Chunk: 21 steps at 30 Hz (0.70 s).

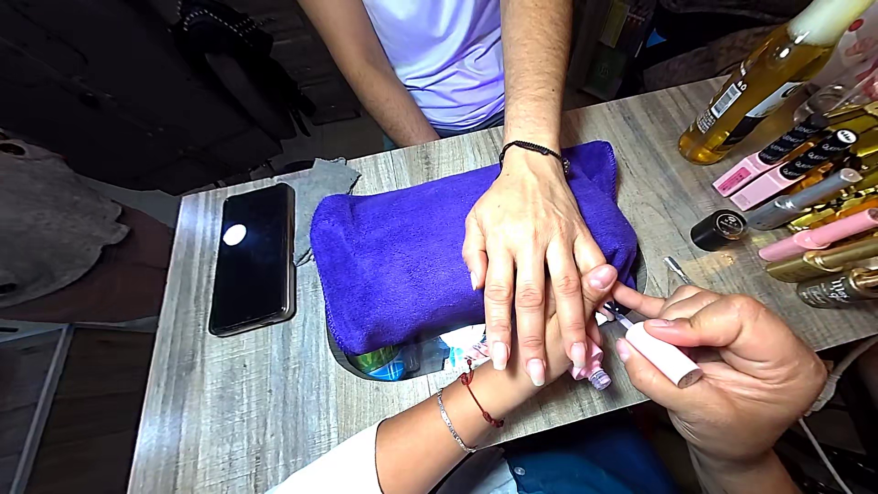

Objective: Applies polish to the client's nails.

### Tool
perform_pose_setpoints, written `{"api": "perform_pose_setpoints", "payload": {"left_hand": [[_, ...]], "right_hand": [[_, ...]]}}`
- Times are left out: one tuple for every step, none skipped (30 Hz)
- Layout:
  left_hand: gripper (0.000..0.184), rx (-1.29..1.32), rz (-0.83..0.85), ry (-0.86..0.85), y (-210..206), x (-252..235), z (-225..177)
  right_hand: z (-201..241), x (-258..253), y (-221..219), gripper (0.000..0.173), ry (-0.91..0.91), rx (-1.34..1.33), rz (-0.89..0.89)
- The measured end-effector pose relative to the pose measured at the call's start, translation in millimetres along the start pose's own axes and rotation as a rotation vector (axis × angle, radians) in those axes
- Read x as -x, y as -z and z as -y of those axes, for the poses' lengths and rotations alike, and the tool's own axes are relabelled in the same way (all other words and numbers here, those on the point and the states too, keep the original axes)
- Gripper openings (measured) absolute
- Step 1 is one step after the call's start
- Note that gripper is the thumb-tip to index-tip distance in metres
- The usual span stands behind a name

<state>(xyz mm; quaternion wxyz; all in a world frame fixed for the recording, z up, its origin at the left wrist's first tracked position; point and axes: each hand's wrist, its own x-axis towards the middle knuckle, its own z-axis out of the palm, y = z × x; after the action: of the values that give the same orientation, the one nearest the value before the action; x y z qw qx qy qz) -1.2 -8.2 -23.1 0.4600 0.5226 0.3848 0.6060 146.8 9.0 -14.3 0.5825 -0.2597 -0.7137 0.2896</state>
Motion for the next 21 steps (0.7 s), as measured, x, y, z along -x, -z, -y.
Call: {"api": "perform_pose_setpoints", "payload": {"left_hand": [[0.03,0.002,0.0,0.001,-0.2,0.1,0.0],[0.03,-0.005,-0.002,0.001,-0.1,0.3,-0.2],[0.031,-0.009,0.0,0.004,0.2,0.5,-0.5],[0.031,-0.004,0.006,0.014,0.5,0.9,-1.0],[0.032,0.007,0.011,0.02,0.6,1.2,-1.3],[0.032,0.017,0.016,0.02,0.6,1.2,-1.0],[0.032,0.032,0.019,0.014,0.3,0.7,-0.1],[0.032,0.046,0.017,0.005,-0.4,-0.3,1.0],[0.031,0.052,0.014,-0.008,-1.2,-1.7,1.9],[0.031,0.05,0.013,-0.018,-1.5,-2.4,2.2],[0.032,0.054,0.005,-0.021,-1.9,-2.8,2.1],[0.032,0.056,0.0,-0.017,-2.1,-2.9,2.1],[0.033,0.063,-0.002,-0.004,-2.2,-2.8,2.4],[0.033,0.071,-0.001,0.007,-2.3,-2.6,2.6],[0.033,0.074,0.001,0.014,-2.2,-2.4,2.8],[0.033,0.071,0.004,0.017,-1.8,-2.0,2.7],[0.034,0.068,0.007,0.021,-1.4,-1.2,2.1],[0.035,0.061,0.012,0.036,-0.8,0.3,0.8],[0.035,0.062,0.019,0.049,-0.4,1.3,0.0],[0.035,0.064,0.024,0.061,0.0,1.9,-0.4],[0.035,0.069,0.024,0.072,0.3,2.2,-1.0]], "right_hand": [[-0.1,0.1,0.0,0.026,0.002,0.002,0.0],[-0.4,0.2,-0.1,0.026,0.005,0.0,-0.001],[-0.6,0.2,-0.1,0.026,0.007,-0.004,0.0],[-0.8,0.4,-0.1,0.025,0.01,-0.002,0.002],[-1.0,0.5,0.0,0.025,0.012,0.002,0.005],[-1.1,0.5,0.1,0.025,0.016,0.001,0.007],[-1.2,0.6,0.2,0.024,0.02,-0.004,0.009],[-1.2,0.7,0.3,0.024,0.023,-0.005,0.01],[-1.0,0.7,0.2,0.024,0.023,-0.003,0.011],[-0.8,0.8,0.1,0.024,0.024,0.0,0.012],[-0.7,0.9,0.2,0.024,0.025,0.005,0.013],[-0.8,1.1,0.4,0.024,0.026,0.007,0.013],[-1.0,1.3,0.6,0.023,0.027,0.01,0.014],[-1.0,1.6,1.0,0.023,0.028,0.014,0.017],[-0.9,1.7,1.5,0.023,0.031,0.02,0.022],[-0.9,1.8,1.8,0.023,0.035,0.027,0.025],[-0.9,1.9,1.9,0.023,0.039,0.033,0.028],[-0.8,2.3,2.1,0.023,0.041,0.038,0.032],[-0.7,2.8,2.5,0.023,0.043,0.041,0.037],[-0.8,3.2,2.7,0.023,0.045,0.041,0.042],[-1.0,3.6,3.0,0.023,0.048,0.037,0.046]]}}
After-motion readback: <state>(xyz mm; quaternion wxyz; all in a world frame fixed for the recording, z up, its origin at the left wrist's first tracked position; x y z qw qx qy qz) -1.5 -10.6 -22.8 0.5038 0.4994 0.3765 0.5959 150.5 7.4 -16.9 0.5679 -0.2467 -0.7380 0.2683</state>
